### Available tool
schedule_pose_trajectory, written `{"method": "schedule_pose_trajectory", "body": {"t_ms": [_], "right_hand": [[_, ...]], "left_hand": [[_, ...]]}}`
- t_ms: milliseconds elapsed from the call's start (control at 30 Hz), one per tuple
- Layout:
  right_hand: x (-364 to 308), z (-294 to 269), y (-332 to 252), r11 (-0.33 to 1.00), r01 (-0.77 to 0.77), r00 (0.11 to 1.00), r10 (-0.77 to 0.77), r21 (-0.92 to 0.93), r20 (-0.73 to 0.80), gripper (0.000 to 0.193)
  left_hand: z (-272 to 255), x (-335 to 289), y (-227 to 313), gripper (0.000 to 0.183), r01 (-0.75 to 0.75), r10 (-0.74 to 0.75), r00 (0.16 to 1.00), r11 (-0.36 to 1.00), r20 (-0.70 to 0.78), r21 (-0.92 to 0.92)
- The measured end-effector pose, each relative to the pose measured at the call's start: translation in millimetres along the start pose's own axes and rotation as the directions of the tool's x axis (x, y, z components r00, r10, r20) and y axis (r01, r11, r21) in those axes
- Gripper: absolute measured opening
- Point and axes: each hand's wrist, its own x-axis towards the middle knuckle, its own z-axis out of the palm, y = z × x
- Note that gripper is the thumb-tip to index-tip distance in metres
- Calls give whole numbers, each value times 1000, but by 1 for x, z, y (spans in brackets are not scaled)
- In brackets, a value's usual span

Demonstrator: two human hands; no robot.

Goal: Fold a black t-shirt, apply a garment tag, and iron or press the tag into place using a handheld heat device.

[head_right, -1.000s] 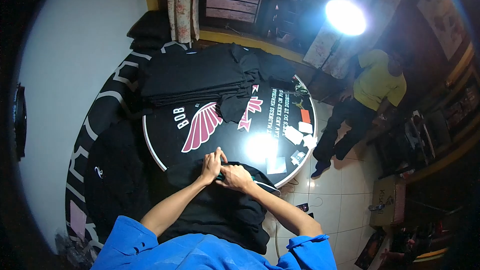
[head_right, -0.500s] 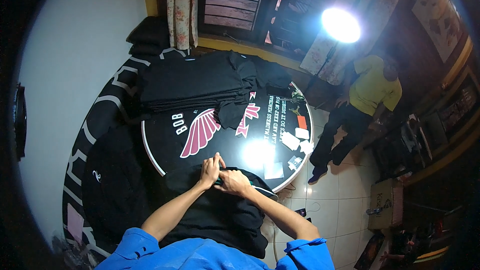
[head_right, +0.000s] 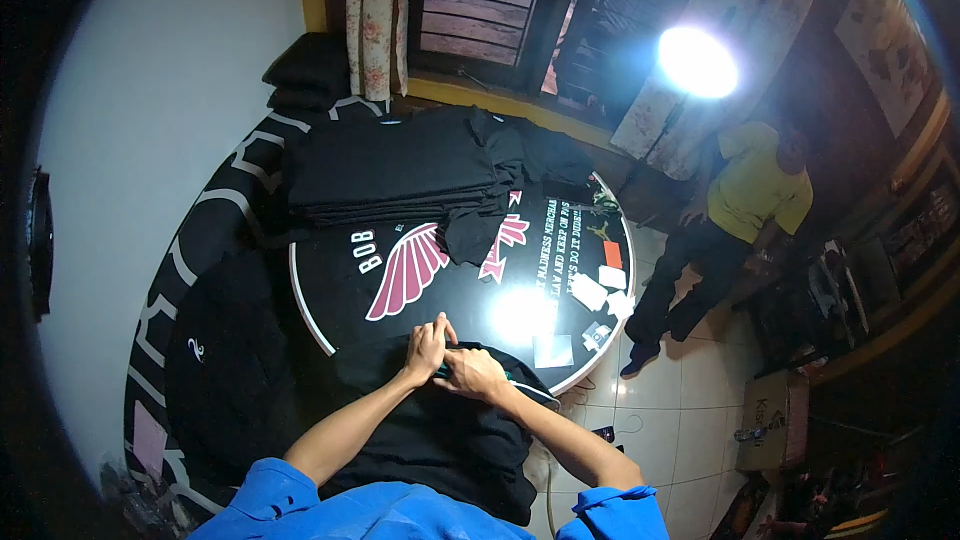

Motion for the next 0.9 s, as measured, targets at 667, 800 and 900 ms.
{"method": "schedule_pose_trajectory", "body": {"t_ms": [667,800,900], "right_hand": [[2,-2,-3,1000,-19,1000,19,-20,6,51],[0,-3,-4,999,-32,999,32,-12,9,50],[-2,-5,-5,999,-33,999,34,-18,15,52]], "left_hand": [[12,5,-26,57,-116,119,992,992,-51,43],[3,7,-2,73,15,-16,1000,997,-21,-71],[0,6,3,75,105,-104,994,989,14,-106]]}}
